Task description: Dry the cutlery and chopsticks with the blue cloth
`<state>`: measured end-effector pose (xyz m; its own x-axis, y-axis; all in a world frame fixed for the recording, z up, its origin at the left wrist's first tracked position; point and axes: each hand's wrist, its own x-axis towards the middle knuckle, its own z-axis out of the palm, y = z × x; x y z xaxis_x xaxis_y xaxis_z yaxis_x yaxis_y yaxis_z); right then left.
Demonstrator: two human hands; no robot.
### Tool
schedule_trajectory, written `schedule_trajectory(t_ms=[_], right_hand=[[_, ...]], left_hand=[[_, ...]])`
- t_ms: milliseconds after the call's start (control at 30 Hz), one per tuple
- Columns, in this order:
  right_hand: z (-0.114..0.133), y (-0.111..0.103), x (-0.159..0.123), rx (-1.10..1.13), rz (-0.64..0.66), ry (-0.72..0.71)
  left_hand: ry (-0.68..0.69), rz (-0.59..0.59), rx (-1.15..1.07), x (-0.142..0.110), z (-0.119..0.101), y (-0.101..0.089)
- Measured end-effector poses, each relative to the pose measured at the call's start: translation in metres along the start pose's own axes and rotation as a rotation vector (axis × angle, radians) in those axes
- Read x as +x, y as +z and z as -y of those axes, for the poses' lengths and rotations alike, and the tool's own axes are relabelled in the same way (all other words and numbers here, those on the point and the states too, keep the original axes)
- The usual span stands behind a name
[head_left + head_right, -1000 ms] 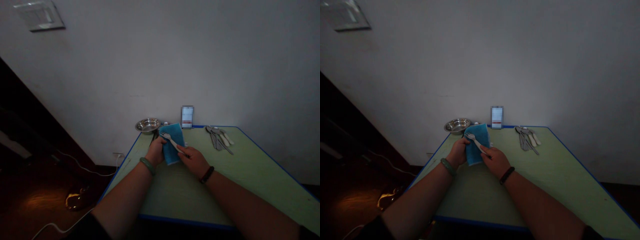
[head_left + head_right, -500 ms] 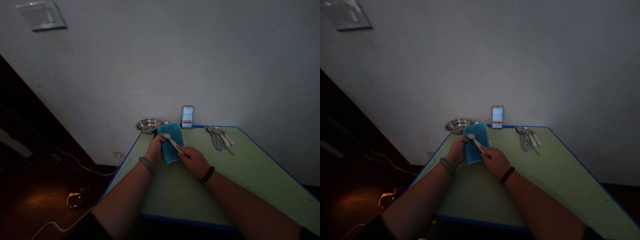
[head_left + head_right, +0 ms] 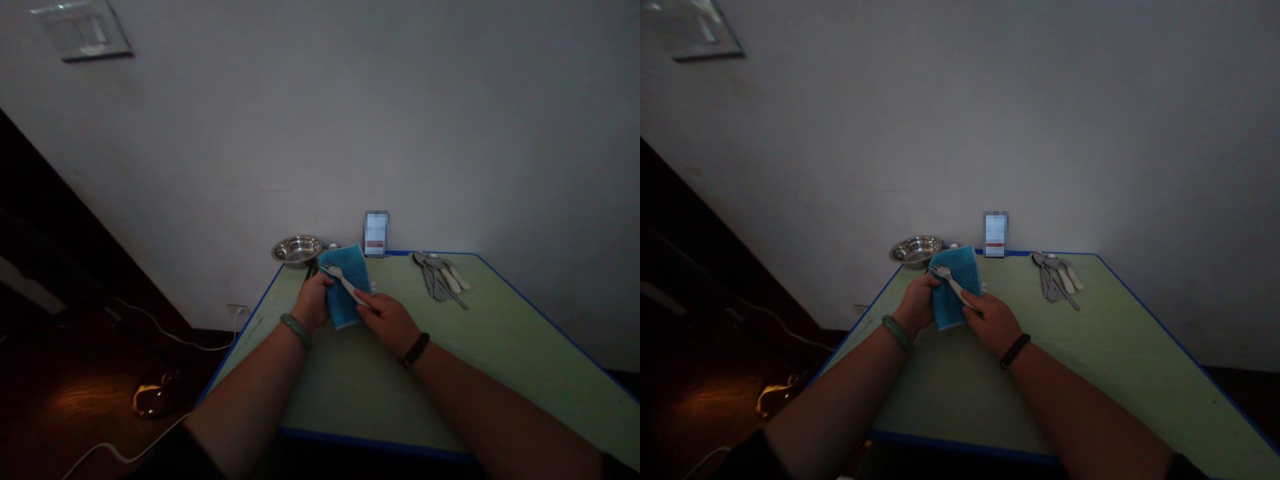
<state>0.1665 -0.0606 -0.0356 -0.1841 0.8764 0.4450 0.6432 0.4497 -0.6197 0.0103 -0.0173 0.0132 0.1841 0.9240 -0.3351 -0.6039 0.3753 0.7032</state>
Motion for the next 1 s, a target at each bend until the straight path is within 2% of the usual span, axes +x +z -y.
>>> schedule_trajectory(t_ms=[200, 467, 667, 867, 1000], right_hand=[[0.002, -0.0019, 0.0, -0.035, 0.029, 0.009], [0.002, -0.0017, 0.0005, -0.014, 0.03, 0.019], [0.0012, -0.0021, -0.0001, 0.01, 0.026, 0.011], [-0.0011, -0.0046, -0.0008, 0.196, -0.038, 0.033], [-0.0001, -0.004, 0.0002, 0.34, -0.079, 0.126]], left_hand=[[0.024, -0.04, -0.053, -0.0026, -0.0051, 0.0018], [-0.03, -0.01, -0.046, -0.0018, -0.0017, 0.0007], [0.004, -0.035, -0.056, -0.0019, -0.0044, 0.0011], [0.037, -0.096, -0.035, -0.0004, -0.0091, -0.002], [0.056, -0.112, -0.053, -0.0003, -0.0099, -0.0018]])
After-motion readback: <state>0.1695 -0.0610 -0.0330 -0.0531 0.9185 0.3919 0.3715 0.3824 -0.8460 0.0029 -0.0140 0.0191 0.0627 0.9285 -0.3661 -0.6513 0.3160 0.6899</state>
